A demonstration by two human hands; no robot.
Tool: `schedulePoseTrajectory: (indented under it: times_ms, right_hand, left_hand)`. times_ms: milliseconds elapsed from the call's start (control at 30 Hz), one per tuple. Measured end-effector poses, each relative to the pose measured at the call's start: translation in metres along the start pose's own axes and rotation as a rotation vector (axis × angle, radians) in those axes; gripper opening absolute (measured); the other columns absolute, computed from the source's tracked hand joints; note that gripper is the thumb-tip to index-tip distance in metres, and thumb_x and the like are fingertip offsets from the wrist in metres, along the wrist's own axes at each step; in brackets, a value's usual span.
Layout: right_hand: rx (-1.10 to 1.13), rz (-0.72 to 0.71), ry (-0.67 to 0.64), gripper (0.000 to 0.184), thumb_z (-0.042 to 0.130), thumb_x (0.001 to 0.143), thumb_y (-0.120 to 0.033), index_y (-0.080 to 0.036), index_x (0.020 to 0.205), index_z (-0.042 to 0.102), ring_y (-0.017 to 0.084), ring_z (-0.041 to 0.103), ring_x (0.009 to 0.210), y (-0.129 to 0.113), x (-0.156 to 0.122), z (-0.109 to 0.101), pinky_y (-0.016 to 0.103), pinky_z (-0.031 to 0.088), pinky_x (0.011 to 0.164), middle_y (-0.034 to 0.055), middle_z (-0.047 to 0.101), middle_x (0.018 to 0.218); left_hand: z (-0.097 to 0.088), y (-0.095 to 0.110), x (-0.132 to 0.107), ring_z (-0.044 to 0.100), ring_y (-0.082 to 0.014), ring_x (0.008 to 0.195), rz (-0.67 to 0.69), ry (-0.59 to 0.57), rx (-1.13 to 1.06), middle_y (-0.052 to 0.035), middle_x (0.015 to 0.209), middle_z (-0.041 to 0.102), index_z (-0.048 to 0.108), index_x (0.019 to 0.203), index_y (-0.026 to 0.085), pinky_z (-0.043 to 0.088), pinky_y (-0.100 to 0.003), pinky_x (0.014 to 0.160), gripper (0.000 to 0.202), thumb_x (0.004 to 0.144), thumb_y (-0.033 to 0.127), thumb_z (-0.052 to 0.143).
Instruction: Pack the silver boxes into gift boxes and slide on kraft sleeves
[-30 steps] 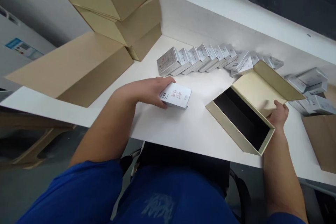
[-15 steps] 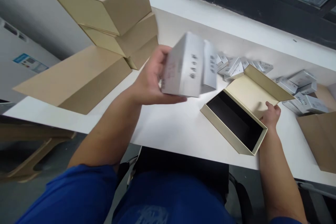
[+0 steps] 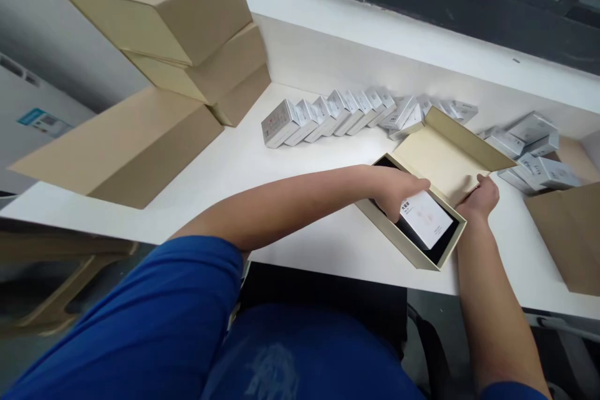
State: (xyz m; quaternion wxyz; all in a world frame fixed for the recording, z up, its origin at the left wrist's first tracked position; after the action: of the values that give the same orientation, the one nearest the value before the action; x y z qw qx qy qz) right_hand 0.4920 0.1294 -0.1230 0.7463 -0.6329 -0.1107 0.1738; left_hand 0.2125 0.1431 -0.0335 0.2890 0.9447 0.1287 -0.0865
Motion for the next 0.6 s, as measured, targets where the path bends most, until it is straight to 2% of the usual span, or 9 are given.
schedulePoseTrajectory:
  times_ms: [100, 167, 267, 333, 367, 433, 500, 533, 600]
  right_hand:
    - [0.019, 0.018, 0.039, 0.022, 0.063, 0.081, -0.015, -0.023, 0.100, 0.054, 0.011, 0.065, 0.091, 0.003, -0.001, -0.002, 0.025, 0.062, 0.085, -0.0049, 0.060, 0.096]
    - [0.019, 0.042, 0.045, 0.025, 0.065, 0.080, -0.015, -0.023, 0.101, 0.053, 0.011, 0.065, 0.088, 0.004, -0.003, -0.001, 0.025, 0.062, 0.081, -0.0054, 0.060, 0.093]
    - [0.020, 0.062, 0.040, 0.025, 0.065, 0.081, -0.015, -0.023, 0.102, 0.054, 0.011, 0.066, 0.086, 0.003, -0.006, 0.000, 0.025, 0.061, 0.077, -0.0056, 0.060, 0.093]
    - [0.025, 0.065, 0.039, 0.023, 0.064, 0.082, -0.014, -0.023, 0.102, 0.054, 0.011, 0.065, 0.085, 0.002, -0.007, 0.000, 0.023, 0.060, 0.075, -0.0056, 0.060, 0.093]
    - [0.026, 0.065, 0.043, 0.023, 0.063, 0.082, -0.014, -0.023, 0.102, 0.054, 0.010, 0.064, 0.084, 0.001, -0.008, 0.000, 0.023, 0.059, 0.074, -0.0055, 0.060, 0.094]
    - [0.028, 0.063, 0.051, 0.023, 0.063, 0.083, -0.013, -0.022, 0.101, 0.054, 0.009, 0.063, 0.083, 0.000, -0.009, 0.000, 0.021, 0.058, 0.072, -0.0054, 0.059, 0.093]
    - [0.031, 0.061, 0.051, 0.022, 0.062, 0.083, -0.012, -0.022, 0.101, 0.054, 0.009, 0.064, 0.082, -0.001, -0.011, 0.001, 0.021, 0.057, 0.072, -0.0048, 0.059, 0.093]
    - [0.032, 0.060, 0.048, 0.021, 0.062, 0.083, -0.011, -0.021, 0.100, 0.054, 0.010, 0.064, 0.083, -0.002, -0.011, 0.002, 0.021, 0.058, 0.072, -0.0043, 0.060, 0.094]
    - [0.033, 0.062, 0.043, 0.022, 0.062, 0.083, -0.010, -0.021, 0.100, 0.054, 0.010, 0.066, 0.084, -0.003, -0.013, 0.003, 0.021, 0.058, 0.072, -0.0032, 0.062, 0.096]
  left_hand:
    - [0.015, -0.006, 0.011, 0.067, -0.0352, 0.118, 0.001, -0.009, -0.046, -0.0186, 0.136, 0.067, 0.052, 0.137, 0.017, 0.055, -0.046, 0.095, 0.076, 0.065, 0.017, 0.076]
    - [0.021, -0.009, 0.015, 0.064, -0.0365, 0.127, 0.035, 0.017, -0.165, -0.0196, 0.143, 0.065, 0.047, 0.146, 0.017, 0.053, -0.049, 0.106, 0.088, 0.064, 0.022, 0.079]
    - [0.028, -0.016, 0.011, 0.057, -0.0348, 0.144, 0.043, -0.008, -0.431, -0.0189, 0.160, 0.054, 0.032, 0.160, 0.021, 0.048, -0.049, 0.119, 0.113, 0.063, 0.038, 0.087]
    - [0.025, -0.021, 0.000, 0.049, -0.0333, 0.154, 0.007, -0.016, -0.551, -0.0182, 0.169, 0.046, 0.029, 0.163, 0.021, 0.043, -0.047, 0.126, 0.115, 0.069, 0.053, 0.086]
    - [0.017, -0.022, -0.009, 0.045, -0.0326, 0.158, 0.003, 0.018, -0.572, -0.0174, 0.171, 0.043, 0.033, 0.163, 0.021, 0.041, -0.047, 0.128, 0.110, 0.073, 0.059, 0.084]
    - [-0.014, -0.026, -0.038, 0.047, -0.0319, 0.156, 0.029, 0.198, -0.536, -0.0148, 0.169, 0.048, 0.046, 0.155, 0.022, 0.042, -0.048, 0.127, 0.091, 0.081, 0.063, 0.077]
    - [-0.056, -0.044, -0.082, 0.058, -0.0315, 0.142, 0.025, 0.494, -0.435, -0.0114, 0.155, 0.061, 0.058, 0.144, 0.024, 0.049, -0.051, 0.118, 0.068, 0.086, 0.057, 0.073]
    - [-0.076, -0.061, -0.110, 0.062, -0.0315, 0.134, -0.027, 0.668, -0.355, -0.0101, 0.146, 0.066, 0.062, 0.138, 0.024, 0.050, -0.053, 0.115, 0.060, 0.088, 0.055, 0.070]
    - [-0.101, -0.109, -0.171, 0.057, -0.0352, 0.139, -0.254, 0.979, -0.168, -0.0079, 0.145, 0.067, 0.061, 0.142, 0.027, 0.039, -0.060, 0.123, 0.062, 0.089, 0.057, 0.069]
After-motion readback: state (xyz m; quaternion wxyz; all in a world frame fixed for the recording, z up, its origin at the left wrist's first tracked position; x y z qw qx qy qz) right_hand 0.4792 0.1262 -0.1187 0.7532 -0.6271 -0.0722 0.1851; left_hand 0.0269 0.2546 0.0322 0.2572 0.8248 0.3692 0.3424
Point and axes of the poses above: each hand's wrist, its own x-axis towards the middle knuckle, its own z-axis out of the palm, y = z × x, the point moved 10 cm from there along x, towards the middle knuckle
